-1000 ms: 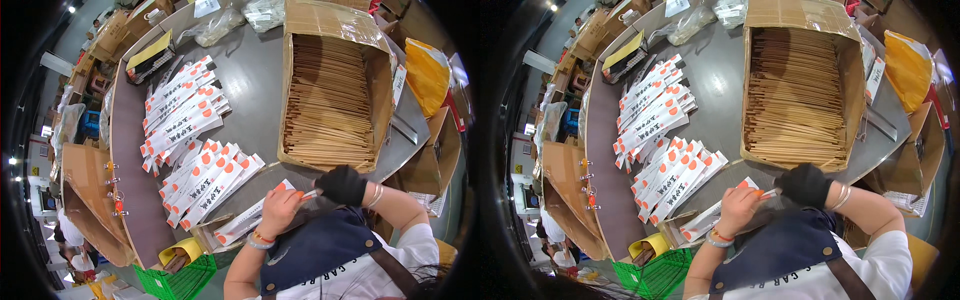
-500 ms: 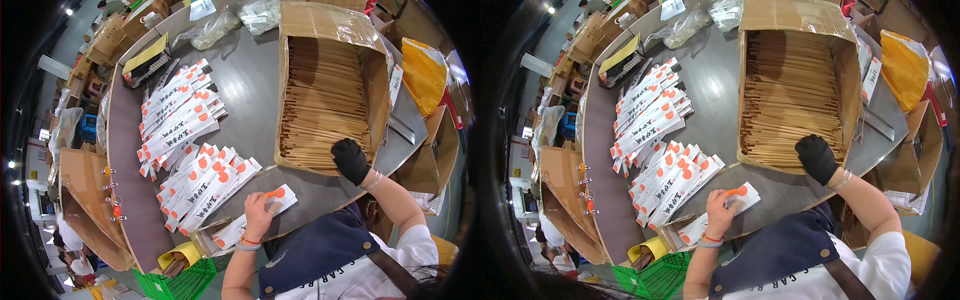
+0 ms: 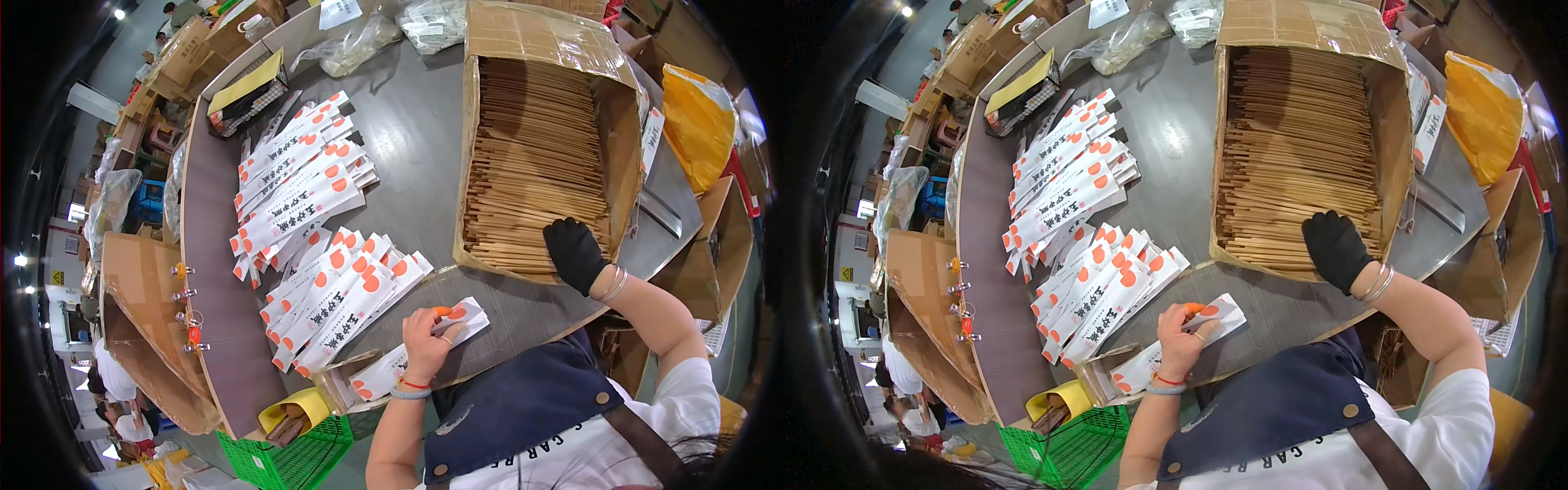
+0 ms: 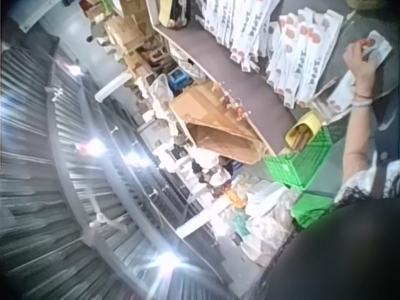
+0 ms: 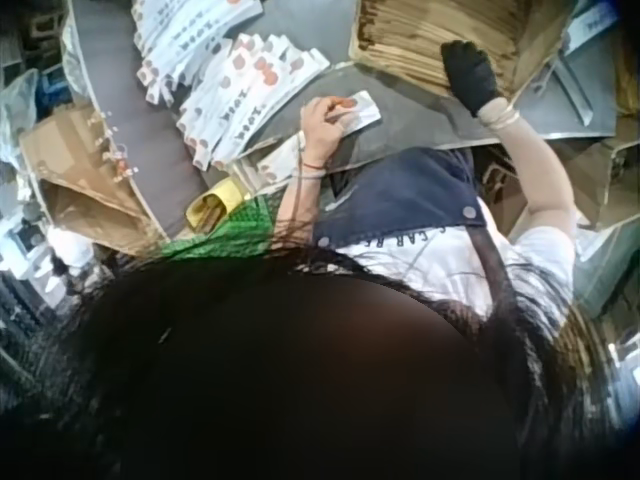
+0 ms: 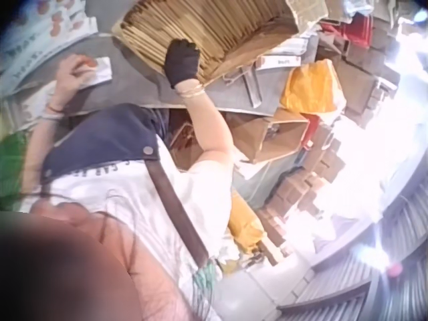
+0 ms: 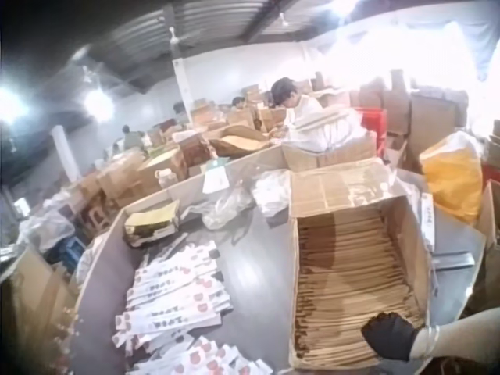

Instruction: Packaging wooden sticks into paper sleeves.

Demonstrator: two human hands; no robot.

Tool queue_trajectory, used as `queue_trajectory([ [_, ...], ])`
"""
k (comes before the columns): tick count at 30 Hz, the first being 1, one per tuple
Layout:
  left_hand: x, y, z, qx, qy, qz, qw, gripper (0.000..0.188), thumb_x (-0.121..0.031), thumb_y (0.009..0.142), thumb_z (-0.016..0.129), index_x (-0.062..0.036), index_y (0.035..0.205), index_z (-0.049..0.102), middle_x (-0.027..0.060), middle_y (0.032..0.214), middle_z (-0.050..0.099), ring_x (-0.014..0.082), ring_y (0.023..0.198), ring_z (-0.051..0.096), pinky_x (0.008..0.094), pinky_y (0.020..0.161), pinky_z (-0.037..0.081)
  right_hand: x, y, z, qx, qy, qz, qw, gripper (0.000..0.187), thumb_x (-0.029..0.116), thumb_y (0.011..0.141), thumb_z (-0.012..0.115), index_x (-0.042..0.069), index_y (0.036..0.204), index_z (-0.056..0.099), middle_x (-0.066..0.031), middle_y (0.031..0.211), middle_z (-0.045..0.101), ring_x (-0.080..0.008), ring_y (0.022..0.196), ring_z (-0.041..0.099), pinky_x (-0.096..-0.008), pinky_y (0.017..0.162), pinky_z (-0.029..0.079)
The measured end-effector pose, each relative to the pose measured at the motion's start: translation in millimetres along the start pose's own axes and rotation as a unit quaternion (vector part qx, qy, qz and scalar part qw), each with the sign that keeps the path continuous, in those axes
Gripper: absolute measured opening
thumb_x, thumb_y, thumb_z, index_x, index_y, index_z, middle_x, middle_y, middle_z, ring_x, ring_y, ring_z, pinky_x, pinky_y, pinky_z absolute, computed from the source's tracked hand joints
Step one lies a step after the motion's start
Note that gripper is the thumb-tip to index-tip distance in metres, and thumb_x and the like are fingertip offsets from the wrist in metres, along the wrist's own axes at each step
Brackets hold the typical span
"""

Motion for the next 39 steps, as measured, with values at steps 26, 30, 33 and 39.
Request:
queue_trajectory([
  [26,-83.8,16.1,-5.0,0.029,0.138,0.271,0.952,0.013,-0.012,0.082,0.064,-0.0126,0.094,0.067,0.0016,0.085,0.063,0.0225,0.077,0.06,0.0368,0.071,0.043,101.1,-26.2,-71.9,0.041,0.584,-0.135,0.8,0.046,0.01,0.089,0.062,0.004,0.134,0.053,-0.0168,0.128,0.058,-0.0297,0.125,0.051,-0.0393,0.104,0.04],
  [30,-44.1,19.5,-25.4,-0.051,0.221,0.178,0.958,0.026,-0.021,0.077,0.073,-0.0106,0.1,0.069,0.0055,0.094,0.062,0.0264,0.083,0.058,0.0414,0.076,0.044,-2.6,-20.5,-18.3,-0.13,0.277,0.002,0.952,0.028,0.018,0.077,0.074,0.007,0.102,0.067,-0.0103,0.095,0.064,-0.0316,0.096,0.059,-0.0424,0.083,0.049],
  [33,-3.1,-4.3,7.2,0.051,0.108,0.078,0.99,0.043,-0.029,0.069,0.083,-0.0091,0.105,0.069,0.0072,0.095,0.062,0.0281,0.086,0.057,0.0414,0.079,0.044,-5.2,-24.6,-6.5,-0.095,0.19,-0.042,0.976,0.023,0.018,0.075,0.074,0.006,0.093,0.066,-0.0105,0.091,0.062,-0.0302,0.09,0.059,-0.0416,0.08,0.049],
  [39,-6.8,-8.0,1.4,-0.055,0.124,0.102,0.986,0.03,-0.02,0.07,0.083,-0.0085,0.095,0.072,0.0062,0.093,0.062,0.0262,0.09,0.056,0.038,0.081,0.043,6.8,-27.1,-2.3,-0.078,0.126,-0.03,0.988,0.012,0.013,0.077,0.066,0.007,0.086,0.06,-0.011,0.085,0.058,-0.0299,0.084,0.058,-0.0429,0.075,0.049],
])
Point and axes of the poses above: each hand's wrist, its own y-axis towards the middle knuckle, its own z-axis out of the palm, x = y × z, the point moved 8 cm from there along y, towards the middle knuckle
